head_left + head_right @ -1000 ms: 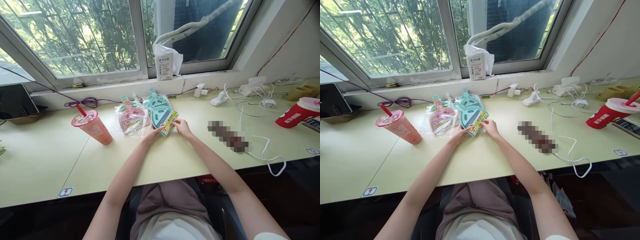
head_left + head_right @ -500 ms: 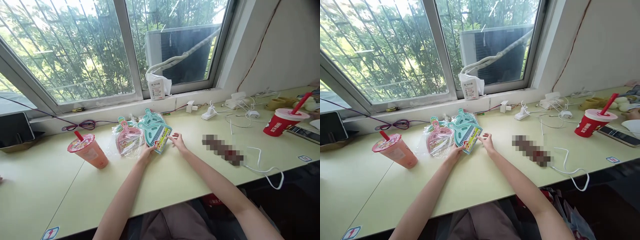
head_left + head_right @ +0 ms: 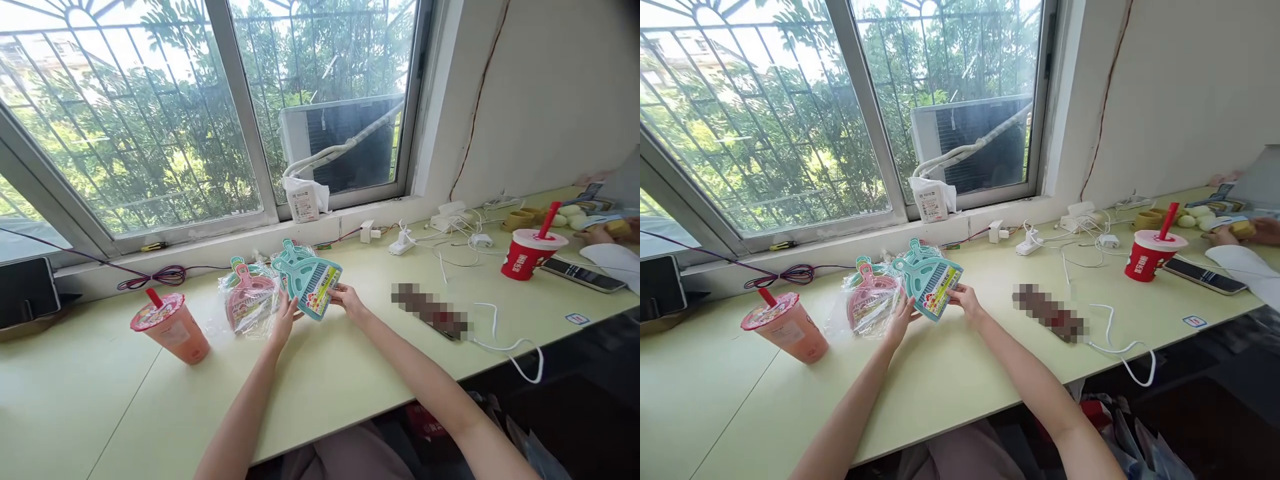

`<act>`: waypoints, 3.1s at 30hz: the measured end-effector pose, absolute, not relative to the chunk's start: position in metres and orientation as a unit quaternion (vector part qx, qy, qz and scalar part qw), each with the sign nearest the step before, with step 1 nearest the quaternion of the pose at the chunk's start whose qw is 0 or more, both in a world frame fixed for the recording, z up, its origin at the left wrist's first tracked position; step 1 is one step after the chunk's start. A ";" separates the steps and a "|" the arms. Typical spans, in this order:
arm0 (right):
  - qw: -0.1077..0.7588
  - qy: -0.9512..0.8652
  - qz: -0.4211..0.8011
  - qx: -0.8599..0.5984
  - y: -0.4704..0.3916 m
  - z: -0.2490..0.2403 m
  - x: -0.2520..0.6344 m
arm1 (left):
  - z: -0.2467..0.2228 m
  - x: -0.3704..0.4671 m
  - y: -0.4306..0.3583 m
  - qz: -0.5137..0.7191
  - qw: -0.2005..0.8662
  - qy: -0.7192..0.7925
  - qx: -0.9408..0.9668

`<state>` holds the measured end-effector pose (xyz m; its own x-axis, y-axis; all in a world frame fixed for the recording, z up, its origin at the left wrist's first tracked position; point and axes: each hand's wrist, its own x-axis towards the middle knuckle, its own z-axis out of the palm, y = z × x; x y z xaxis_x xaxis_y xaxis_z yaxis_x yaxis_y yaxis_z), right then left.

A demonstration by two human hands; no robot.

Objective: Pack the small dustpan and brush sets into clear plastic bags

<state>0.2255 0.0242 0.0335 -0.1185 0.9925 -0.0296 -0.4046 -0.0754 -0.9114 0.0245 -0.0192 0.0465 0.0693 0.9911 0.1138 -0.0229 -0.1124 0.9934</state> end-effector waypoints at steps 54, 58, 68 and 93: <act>0.470 -0.427 0.622 -0.459 0.015 0.033 0.234 | 0.029 -0.022 -0.005 0.310 -0.143 0.737 0.584; 0.462 -0.436 0.626 -0.453 0.013 0.034 0.231 | 0.031 -0.022 -0.006 0.364 -0.151 0.709 0.585; 0.549 -0.467 0.597 -0.352 0.006 0.041 0.224 | 0.033 -0.002 -0.010 0.520 -0.111 0.580 0.617; 0.573 -0.452 0.594 -0.337 0.002 0.039 0.215 | 0.040 0.020 -0.028 0.632 -0.096 0.578 0.508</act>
<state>0.2151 0.0017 0.0391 -0.1157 0.9862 0.1181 -0.3765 0.0665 -0.9240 0.0198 -0.0284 0.0397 -0.4665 0.4651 0.7524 0.7075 -0.3144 0.6329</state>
